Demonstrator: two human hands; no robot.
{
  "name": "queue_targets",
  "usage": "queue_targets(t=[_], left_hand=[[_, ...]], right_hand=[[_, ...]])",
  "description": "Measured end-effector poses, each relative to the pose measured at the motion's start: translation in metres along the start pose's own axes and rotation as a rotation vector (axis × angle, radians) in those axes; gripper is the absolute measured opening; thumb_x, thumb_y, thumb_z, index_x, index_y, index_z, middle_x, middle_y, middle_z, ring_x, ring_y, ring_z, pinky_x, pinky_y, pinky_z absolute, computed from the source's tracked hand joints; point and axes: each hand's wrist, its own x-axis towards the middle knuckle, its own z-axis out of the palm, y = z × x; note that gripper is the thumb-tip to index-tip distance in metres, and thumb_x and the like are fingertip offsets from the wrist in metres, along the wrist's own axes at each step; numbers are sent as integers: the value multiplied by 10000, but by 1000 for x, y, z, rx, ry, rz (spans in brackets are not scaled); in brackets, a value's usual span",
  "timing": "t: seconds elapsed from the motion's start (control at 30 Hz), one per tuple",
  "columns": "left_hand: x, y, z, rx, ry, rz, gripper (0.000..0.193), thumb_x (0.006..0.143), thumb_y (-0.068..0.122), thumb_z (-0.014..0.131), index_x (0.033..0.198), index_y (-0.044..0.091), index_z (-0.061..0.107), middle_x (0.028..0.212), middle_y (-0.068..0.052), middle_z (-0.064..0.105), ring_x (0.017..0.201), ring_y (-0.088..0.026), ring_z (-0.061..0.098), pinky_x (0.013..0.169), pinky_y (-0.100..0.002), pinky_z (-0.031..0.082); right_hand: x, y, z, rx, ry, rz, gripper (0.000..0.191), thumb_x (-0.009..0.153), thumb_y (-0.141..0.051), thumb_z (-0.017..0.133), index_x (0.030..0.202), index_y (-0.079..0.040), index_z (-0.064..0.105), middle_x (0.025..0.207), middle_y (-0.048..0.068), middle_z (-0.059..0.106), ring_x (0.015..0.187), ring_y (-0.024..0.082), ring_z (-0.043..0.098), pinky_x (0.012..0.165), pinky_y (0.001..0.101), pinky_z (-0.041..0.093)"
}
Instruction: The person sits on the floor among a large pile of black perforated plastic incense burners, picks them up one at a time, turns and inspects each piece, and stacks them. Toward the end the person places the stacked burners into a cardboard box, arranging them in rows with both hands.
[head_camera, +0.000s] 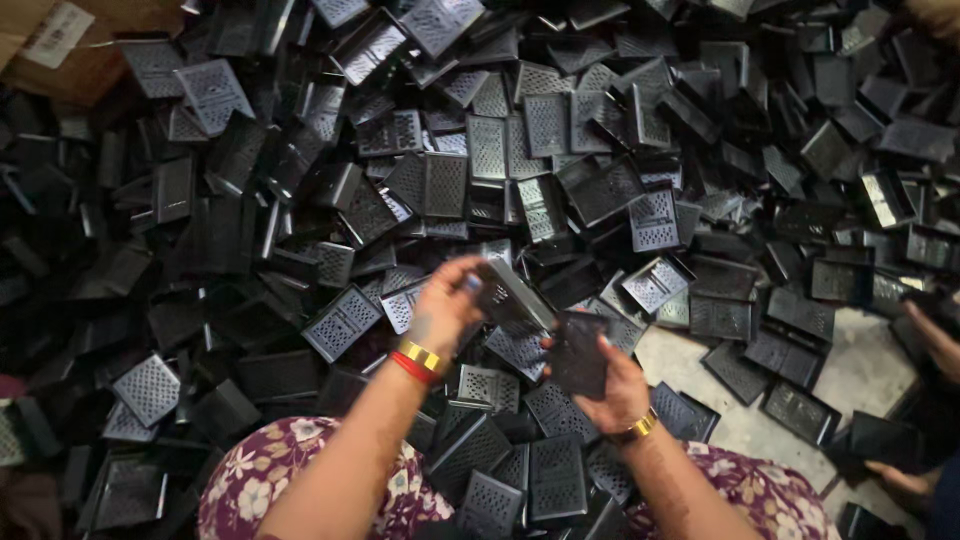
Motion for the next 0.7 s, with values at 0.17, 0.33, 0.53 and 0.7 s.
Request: queue_targets(t=[0.17, 0.33, 0.53, 0.7], left_hand=[[-30, -34, 48, 28, -160, 98, 582, 897, 79, 707, 1429, 214, 513, 1283, 13, 609, 1127, -111, 578, 954, -270, 499], [-32, -27, 40, -70, -305, -22, 672, 788, 86, 848, 1401, 82, 571, 1318, -42, 636, 1207, -171, 606, 1041, -339, 502], [-39, -5, 38, -16, -449, -45, 787, 731, 77, 893, 1443, 77, 559, 1343, -70, 648, 1243, -194, 608, 1081, -365, 500], [-46, 7, 38, 81, -443, -55, 851, 715, 92, 891, 1483, 92, 523, 1411, -41, 615, 1277, -173, 595, 1082, -347, 497]], right_hand=[[-9, 25, 0, -1032, 128, -269, 616, 1042, -371, 538, 1554, -63, 386, 1577, 142, 413, 1494, 253, 323, 1215, 391, 236], [-15, 8, -1, -1227, -105, -336, 677, 960, -306, 612, 1559, -42, 439, 1619, 135, 417, 1537, 273, 309, 1248, 404, 228], [-18, 0, 13, -1179, -88, -370, 613, 964, -230, 708, 1513, -45, 508, 1613, 137, 425, 1510, 295, 377, 1242, 420, 292], [-24, -9, 20, -1453, -53, -483, 571, 925, -227, 746, 1454, -70, 595, 1591, 130, 485, 1477, 277, 457, 1230, 419, 336]])
